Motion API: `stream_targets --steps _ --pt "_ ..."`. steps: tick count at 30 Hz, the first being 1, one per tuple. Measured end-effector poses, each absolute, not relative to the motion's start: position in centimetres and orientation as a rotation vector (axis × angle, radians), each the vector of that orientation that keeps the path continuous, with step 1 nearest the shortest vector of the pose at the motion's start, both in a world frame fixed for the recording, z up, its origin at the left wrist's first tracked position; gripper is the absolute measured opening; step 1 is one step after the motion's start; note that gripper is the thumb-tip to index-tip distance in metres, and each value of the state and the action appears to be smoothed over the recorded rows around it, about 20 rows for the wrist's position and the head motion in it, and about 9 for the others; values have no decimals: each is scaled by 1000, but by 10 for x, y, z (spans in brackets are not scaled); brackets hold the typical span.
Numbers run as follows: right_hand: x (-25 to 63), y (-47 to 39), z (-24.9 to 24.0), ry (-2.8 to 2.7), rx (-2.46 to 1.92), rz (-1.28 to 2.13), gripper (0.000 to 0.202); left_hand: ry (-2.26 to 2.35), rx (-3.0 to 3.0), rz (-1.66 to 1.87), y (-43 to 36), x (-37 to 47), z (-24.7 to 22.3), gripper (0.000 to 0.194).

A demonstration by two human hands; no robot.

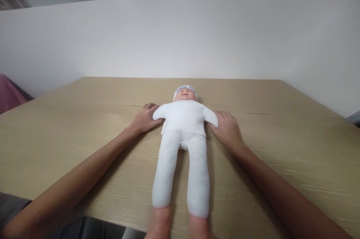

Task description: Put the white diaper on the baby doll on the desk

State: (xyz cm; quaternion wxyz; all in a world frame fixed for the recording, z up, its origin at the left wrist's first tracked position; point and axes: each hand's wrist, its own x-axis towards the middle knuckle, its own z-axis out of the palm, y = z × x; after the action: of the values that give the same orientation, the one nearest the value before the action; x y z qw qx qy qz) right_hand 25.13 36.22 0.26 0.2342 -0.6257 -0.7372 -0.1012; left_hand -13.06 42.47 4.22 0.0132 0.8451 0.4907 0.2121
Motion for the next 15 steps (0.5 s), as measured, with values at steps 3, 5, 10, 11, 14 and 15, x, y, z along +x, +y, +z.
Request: stream_targets --steps 3,5,10,11,14,15 --pt "254 391 4 -2064 -1658 -320 42 1572 2727 707 456 -127 36 61" --pt "257 409 7 -2087 -1628 -312 42 1615 2741 717 477 -125 34 61" --pt "263 447 12 -2049 -1693 -219 47 1681 2742 706 515 -120 32 63" --pt "263 452 12 -2033 -1710 -190 48 1701 2727 702 519 -121 32 64" --pt "265 454 13 -2020 -1683 -108 50 1691 2666 725 521 -129 31 71" --pt "266 452 12 -2031 -1647 -88 51 1648 2658 732 520 -134 31 72"
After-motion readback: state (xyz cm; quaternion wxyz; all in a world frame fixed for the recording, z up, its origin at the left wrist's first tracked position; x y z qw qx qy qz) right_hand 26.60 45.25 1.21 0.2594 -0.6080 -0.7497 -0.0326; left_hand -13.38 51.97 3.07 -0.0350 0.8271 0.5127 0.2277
